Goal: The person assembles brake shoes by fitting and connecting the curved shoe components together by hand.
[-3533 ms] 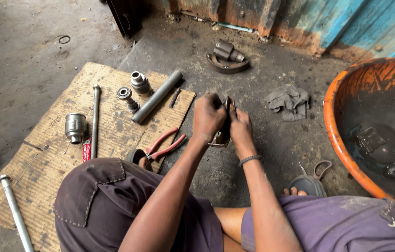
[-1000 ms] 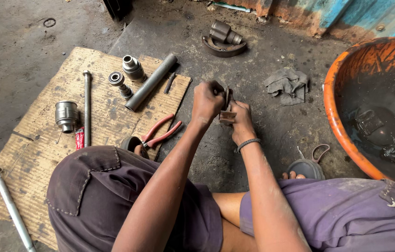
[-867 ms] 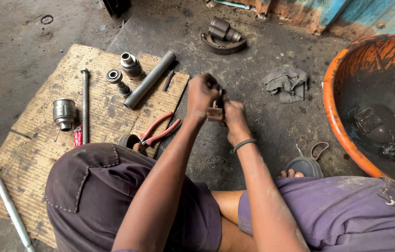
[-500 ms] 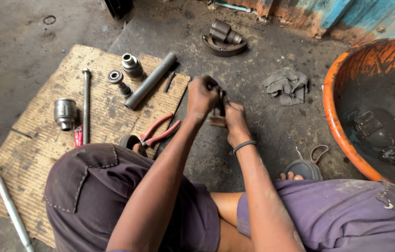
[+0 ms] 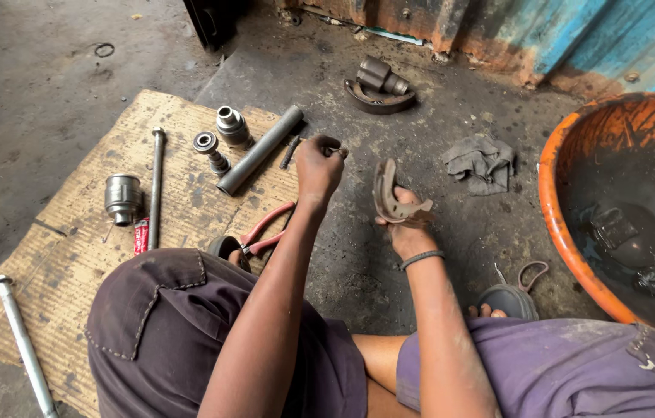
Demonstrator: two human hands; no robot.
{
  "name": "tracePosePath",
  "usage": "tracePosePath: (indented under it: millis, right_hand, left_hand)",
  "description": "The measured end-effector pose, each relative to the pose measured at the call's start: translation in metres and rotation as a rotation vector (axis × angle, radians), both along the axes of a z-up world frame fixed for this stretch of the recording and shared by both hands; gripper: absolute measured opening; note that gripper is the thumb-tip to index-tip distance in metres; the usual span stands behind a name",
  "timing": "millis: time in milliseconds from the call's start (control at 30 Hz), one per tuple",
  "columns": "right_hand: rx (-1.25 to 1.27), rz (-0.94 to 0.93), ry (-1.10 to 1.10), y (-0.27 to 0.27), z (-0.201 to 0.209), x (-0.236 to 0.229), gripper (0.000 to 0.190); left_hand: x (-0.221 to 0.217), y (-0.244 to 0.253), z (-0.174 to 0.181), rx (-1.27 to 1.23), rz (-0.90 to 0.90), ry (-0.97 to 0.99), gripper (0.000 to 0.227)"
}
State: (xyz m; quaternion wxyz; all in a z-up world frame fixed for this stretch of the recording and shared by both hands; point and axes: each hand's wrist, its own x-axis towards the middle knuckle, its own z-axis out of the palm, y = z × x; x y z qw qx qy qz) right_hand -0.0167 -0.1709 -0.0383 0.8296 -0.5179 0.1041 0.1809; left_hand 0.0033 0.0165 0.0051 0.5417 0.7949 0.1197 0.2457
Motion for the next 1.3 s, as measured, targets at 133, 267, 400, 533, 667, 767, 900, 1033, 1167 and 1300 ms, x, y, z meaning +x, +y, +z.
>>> tracePosePath:
  millis: [133,267,400,533,667,767,900,1033,1167,1300]
  right_hand:
    - [0.008,0.033,-0.066,-0.007,-0.016,0.003,0.031]
    - [-0.188,0.052,-0.193,-0.004,-0.019,0.004,0.020]
    - [-0.398,0.104,-0.318,0.003,0.007,-0.006,0.011]
    - [-0.378,0.002,0.002,0.021,0.037,-0.019,0.030]
    - [-0.296,-0.025,-0.149,0.018,0.029,-0.017,0.032]
    - [-0.209,-0.043,-0.187,0.009,0.020,-0.009,0.029]
    - [-0.226,-0.089,-0.106,0.008,0.021,-0.011,0.027]
    - [-0.194,-0.058,-0.161,0.016,0.038,-0.017,0.025]
    - [-0.369,-0.099,-0.038,0.011,0.036,-0.011,0.027]
    - [-0.283,-0.036,-0.262,0.013,0.021,-0.010,0.031]
  left_hand:
    - [-0.008,-0.019,0.017,-0.082,-0.049,0.126,0.020]
    - [-0.015,-0.028,0.023,-0.089,-0.224,0.089,0.019]
    - [-0.020,-0.034,0.023,0.111,-0.229,0.048,0.017]
    - [-0.018,-0.034,0.015,0.316,-0.181,-0.082,0.013]
    - [-0.008,-0.025,0.000,0.208,-0.314,0.102,0.014]
    - [-0.013,-0.034,-0.008,0.112,-0.288,0.124,0.020]
    - [-0.017,-0.025,0.010,0.044,-0.101,0.180,0.018]
    - [-0.018,-0.036,0.026,-0.116,-0.224,-0.067,0.011]
    - [-0.035,-0.054,0.024,0.118,-0.265,0.048,0.009]
    - [-0.036,-0.053,0.023,0.210,-0.199,0.092,0.017]
